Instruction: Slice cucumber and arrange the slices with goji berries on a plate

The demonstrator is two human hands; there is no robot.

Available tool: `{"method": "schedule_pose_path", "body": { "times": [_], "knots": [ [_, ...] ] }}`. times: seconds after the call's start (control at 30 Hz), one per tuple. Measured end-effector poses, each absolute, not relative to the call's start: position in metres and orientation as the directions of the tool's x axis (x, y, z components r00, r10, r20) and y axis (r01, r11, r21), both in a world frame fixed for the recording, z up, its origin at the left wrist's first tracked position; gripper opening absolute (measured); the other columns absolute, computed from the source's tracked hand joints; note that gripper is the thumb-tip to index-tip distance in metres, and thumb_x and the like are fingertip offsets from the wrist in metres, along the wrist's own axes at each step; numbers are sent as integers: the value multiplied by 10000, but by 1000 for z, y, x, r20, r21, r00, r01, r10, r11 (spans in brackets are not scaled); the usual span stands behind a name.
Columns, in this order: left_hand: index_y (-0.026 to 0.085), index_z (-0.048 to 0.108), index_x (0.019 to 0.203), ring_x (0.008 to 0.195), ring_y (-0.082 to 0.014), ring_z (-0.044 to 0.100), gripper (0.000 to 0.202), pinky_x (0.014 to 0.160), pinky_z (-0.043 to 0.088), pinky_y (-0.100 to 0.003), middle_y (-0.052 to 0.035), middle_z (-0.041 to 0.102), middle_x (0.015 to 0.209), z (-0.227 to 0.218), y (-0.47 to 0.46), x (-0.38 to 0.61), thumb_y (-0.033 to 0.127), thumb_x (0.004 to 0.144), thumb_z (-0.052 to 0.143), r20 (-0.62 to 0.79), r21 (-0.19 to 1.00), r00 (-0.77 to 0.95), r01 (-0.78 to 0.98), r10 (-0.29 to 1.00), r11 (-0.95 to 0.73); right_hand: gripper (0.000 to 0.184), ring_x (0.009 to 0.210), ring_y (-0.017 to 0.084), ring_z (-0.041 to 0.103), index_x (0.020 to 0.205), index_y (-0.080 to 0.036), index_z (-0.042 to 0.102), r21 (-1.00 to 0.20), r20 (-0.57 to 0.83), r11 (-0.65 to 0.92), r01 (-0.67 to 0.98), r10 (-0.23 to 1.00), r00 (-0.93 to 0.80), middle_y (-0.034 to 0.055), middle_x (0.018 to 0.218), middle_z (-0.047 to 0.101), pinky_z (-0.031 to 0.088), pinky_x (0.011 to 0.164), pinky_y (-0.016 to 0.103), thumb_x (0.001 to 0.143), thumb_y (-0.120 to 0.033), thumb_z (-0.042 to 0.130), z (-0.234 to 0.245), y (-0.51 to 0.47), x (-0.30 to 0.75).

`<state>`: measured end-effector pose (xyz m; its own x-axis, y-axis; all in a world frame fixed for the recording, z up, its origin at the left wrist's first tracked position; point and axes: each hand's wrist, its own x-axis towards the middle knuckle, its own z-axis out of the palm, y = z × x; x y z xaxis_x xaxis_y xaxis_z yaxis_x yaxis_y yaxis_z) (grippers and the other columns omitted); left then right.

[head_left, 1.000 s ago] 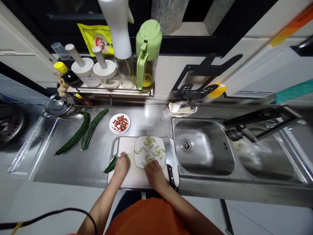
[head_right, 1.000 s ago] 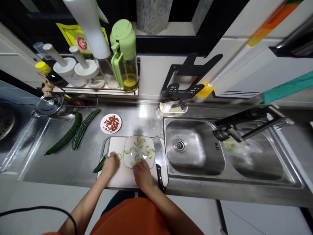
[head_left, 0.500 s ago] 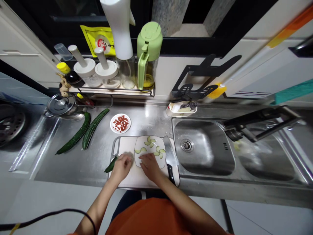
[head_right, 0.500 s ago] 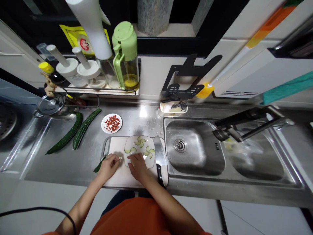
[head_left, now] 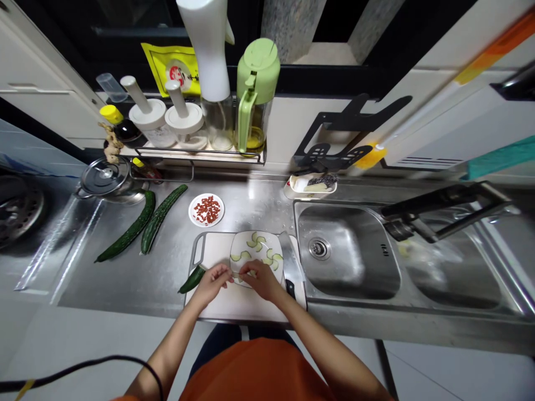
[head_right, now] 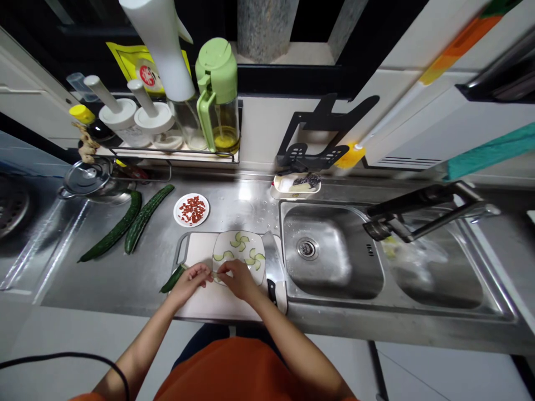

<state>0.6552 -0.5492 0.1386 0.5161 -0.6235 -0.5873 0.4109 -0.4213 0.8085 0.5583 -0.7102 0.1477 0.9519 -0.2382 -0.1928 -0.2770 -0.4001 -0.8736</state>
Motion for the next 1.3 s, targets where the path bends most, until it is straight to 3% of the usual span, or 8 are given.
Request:
{"method": "schedule_pose_path", "body": {
  "times": [0.17, 0.3, 0.43, 0.57, 0.77, 0.9, 1.17, 1.3],
  "knots": [
    [146, 544, 869, 539, -77, 543, 508, 480, 316, -170, -13, 609, 681, 123, -551, 647, 628, 710, 539, -845, 446, 214, 787, -490, -426, 87, 793, 144, 536, 767, -208, 624, -803, -20, -585, -113, -163, 986, -2, 737, 629, 390, 729, 270, 824, -193, 559, 157, -708, 550],
    [123, 574, 889, 490, -59, 521, 444, 439, 295, -150, -13, 603, 625, 118, -552, 645, 538, 731, 590, -851, 258, 15, 883, -525, -393, 105, 832, 164, 501, 823, -210, 627, -698, 54, -716, 4, -46, 998, 18, 766, 622, 374, 748, 293, 854, -207, 526, 159, -707, 542],
    [123, 624, 949, 555, -60, 553, 339, 472, 335, -140, -15, 619, 662, 120, -553, 648, 346, 702, 689, -809, 329, 83, 885, -582, -331, 138, 874, 175, 488, 903, -238, 636, -645, 59, -764, 32, -7, 998, 24, 787, 614, 361, 769, 308, 866, -197, 509, 159, -706, 536],
    [130, 650, 983, 564, -57, 548, 403, 491, 343, -143, -12, 621, 662, 120, -553, 652, 232, 611, 766, -776, 389, 114, 861, -620, -328, 144, 903, 174, 487, 908, -253, 632, -642, 61, -766, 32, -9, 998, 20, 803, 617, 354, 784, 310, 878, -202, 500, 160, -706, 533],
    [111, 662, 993, 573, -62, 561, 472, 518, 367, -156, -42, 651, 697, 118, -552, 657, 244, 561, 798, -790, 411, 133, 839, -599, -356, 110, 887, 174, 505, 899, -233, 603, -676, 23, -735, -48, -86, 996, 17, 785, 614, 357, 778, 303, 876, -200, 500, 154, -705, 528],
    [117, 672, 922, 585, -72, 575, 444, 548, 373, -171, -30, 657, 681, 117, -557, 661, 289, 534, 801, -820, 496, 250, 759, -515, -422, 115, 795, 162, 528, 938, -222, 564, -734, -97, -634, -245, -259, 961, 7, 770, 600, 383, 714, 274, 829, -189, 546, 142, -703, 526],
    [127, 676, 760, 580, -104, 543, 247, 569, 387, -218, -20, 647, 658, 104, -582, 679, 319, 606, 695, -585, 801, 598, 317, -548, -508, 107, 722, 149, 544, 782, -226, 599, -768, -166, -503, -398, -443, 881, -17, 707, 621, 369, 661, 245, 811, -173, 511, 115, -701, 544],
    [162, 687, 769, 599, -104, 529, 185, 578, 372, -212, -1, 636, 663, 102, -596, 692, 314, 706, 601, -394, 807, 687, -59, -610, -587, 128, 677, 138, 543, 796, -216, 618, -740, -207, -487, -464, -491, 846, -16, 681, 620, 352, 617, 229, 814, -178, 496, 101, -702, 559]
  ]
}}
